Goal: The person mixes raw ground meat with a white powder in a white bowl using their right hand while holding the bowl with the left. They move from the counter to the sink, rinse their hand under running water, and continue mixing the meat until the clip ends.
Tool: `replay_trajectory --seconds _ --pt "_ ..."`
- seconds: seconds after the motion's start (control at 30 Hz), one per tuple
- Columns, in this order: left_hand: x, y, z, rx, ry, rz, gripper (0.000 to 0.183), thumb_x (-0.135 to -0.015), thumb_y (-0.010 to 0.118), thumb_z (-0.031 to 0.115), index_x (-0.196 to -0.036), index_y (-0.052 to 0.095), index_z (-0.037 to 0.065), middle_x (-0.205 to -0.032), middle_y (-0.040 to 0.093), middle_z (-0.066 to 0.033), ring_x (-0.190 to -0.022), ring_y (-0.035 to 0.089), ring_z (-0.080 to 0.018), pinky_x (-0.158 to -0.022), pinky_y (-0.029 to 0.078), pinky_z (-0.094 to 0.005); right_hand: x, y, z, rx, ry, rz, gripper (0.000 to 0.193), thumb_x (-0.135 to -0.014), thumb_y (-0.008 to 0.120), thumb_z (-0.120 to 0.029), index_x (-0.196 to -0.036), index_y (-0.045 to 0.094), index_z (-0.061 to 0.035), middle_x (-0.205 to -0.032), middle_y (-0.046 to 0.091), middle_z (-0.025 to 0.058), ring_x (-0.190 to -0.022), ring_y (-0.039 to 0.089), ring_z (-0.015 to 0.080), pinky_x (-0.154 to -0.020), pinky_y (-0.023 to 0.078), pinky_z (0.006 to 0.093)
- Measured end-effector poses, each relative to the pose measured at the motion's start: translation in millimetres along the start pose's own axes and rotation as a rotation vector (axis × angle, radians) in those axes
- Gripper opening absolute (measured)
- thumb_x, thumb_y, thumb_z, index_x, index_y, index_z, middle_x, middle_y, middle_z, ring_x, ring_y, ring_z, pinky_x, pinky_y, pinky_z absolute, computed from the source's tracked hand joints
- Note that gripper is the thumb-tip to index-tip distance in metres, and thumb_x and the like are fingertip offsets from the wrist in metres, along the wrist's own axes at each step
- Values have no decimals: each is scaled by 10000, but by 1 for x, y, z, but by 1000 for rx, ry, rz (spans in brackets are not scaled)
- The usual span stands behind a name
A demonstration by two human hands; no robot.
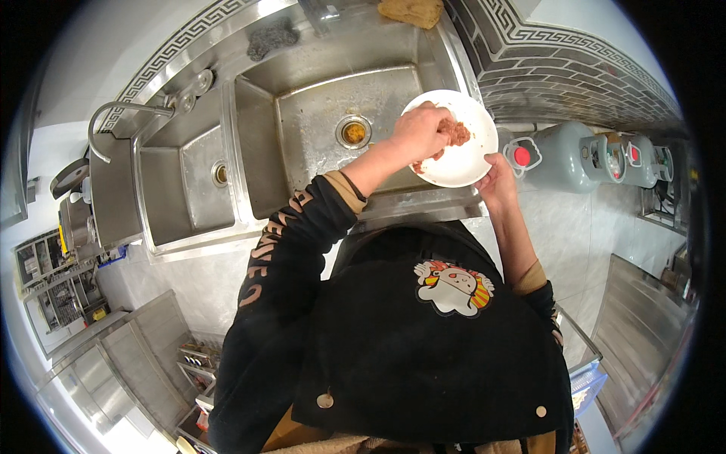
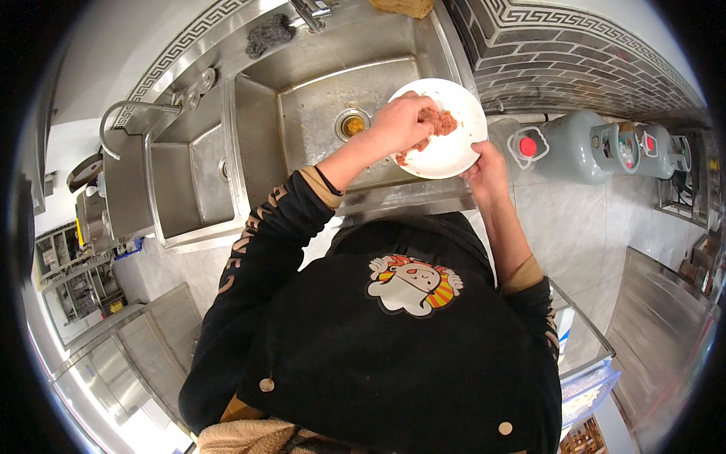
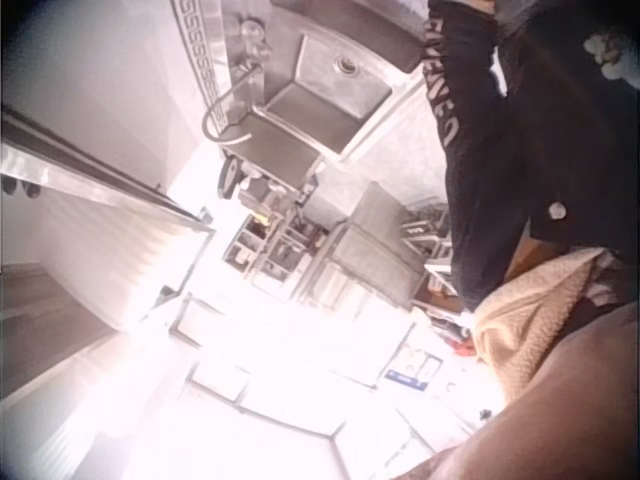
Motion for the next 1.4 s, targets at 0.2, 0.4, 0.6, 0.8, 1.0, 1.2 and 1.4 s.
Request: replay_trajectory --seconds 0.2,0.4,0.6,0.8,1.0,1.2,1.4 --pt "25 12 38 71 306 175 409 -783 640 91 -1184 562 81 -1205 552 -124 -1040 605 -303 -833 522 -409 -6 -8 -2 -8 -54 -119 212 -811 543 -189 -965 579 -48 -739 604 4 -555 477 85 -501 388 264" --pt "12 23 41 -309 677 166 208 -832 590 162 -1033 631 132 -1140 560 -61 -925 638 -251 -759 553 -370 -3 -11 2 20 12 -76 197 -795 552 -190 -939 589 -60 -745 607 -6 -556 479 76 -486 366 231" --pt "-28 -6 15 -316 128 -5 249 -853 593 305 -1016 666 131 -1052 629 -86 -898 660 -291 -763 534 -405 3 -6 0 3 -27 -102 242 -801 554 -209 -973 596 -44 -778 633 -5 -549 474 69 -483 357 216" --pt "-8 -8 -7 164 -154 -204 424 -841 659 363 -1057 640 -1 -1018 683 -162 -903 669 -262 -809 519 -359 0 -12 0 -41 -77 -17 279 -819 545 -216 -1025 587 -33 -837 639 7 -627 545 86 -502 386 226" --pt "50 8 36 -35 135 78 423 -838 644 214 -1210 554 33 -1185 595 -156 -941 642 -341 -766 539 -431 -3 -5 -8 -59 -146 11 283 -827 529 -186 -1051 571 -19 -901 644 41 -649 564 103 -524 424 245" --pt "31 2 26 258 327 164 197 -861 609 127 -1053 635 92 -1020 616 -125 -933 624 -333 -783 512 -417 0 -1 -10 -66 -121 -45 311 -824 523 -164 -1088 563 -7 -951 646 63 -792 613 137 -631 481 271" --pt "33 -5 17 386 315 227 179 -852 635 140 -1019 634 75 -966 639 -127 -863 639 -313 -766 515 -378 2 -2 -12 -112 -85 -54 319 -828 528 -172 -1100 561 -9 -998 655 82 -817 619 141 -667 497 280"
Point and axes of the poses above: each hand's wrist, its own x-axis away from the middle knuckle, its own y-axis out of the palm, z = x × y, the point moved 3 cm from there along -x, towards the middle knuckle
